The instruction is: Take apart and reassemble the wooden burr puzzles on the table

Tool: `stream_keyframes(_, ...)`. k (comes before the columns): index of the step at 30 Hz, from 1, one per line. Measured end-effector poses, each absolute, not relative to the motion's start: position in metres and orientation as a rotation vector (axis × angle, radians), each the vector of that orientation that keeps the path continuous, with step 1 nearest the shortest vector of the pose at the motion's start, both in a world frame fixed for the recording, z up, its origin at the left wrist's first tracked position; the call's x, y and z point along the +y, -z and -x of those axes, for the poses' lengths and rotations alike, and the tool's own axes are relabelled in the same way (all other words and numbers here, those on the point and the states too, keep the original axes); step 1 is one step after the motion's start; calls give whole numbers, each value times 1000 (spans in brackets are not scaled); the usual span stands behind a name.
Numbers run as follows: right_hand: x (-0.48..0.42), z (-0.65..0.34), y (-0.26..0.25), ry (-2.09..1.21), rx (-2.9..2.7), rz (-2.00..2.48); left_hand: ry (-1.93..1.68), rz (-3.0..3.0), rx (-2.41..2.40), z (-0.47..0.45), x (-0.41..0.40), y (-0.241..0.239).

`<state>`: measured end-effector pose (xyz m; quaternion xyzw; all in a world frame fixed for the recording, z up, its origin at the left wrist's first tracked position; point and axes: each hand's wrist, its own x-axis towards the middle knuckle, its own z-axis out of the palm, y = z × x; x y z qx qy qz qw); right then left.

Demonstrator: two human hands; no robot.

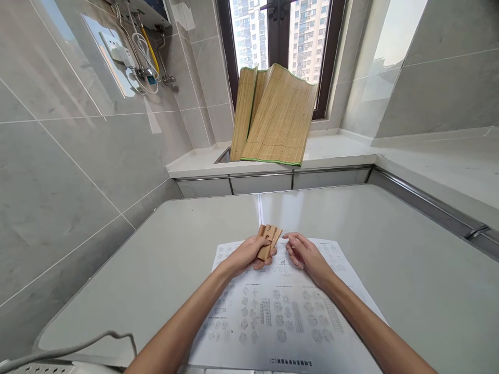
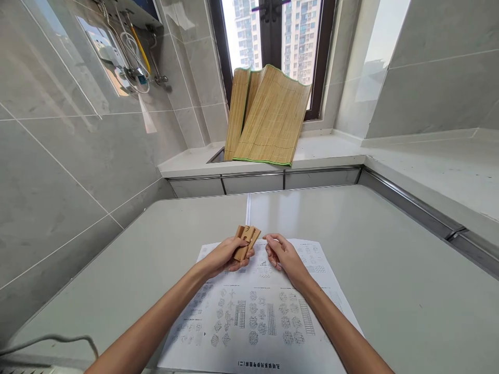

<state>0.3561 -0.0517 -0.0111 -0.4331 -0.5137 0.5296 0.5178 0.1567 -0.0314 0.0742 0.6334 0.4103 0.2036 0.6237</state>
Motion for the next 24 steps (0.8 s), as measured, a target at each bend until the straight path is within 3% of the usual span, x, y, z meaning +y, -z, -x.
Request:
stream_keyframes(13, -46, -362, 12, -1248, -948, 1021, -447, -1159, 602, -203, -15, -14)
stream_keyframes(24, -46, -365, 7, -1222, -809, 1039, -488, -1110, 716, -185, -10, -8)
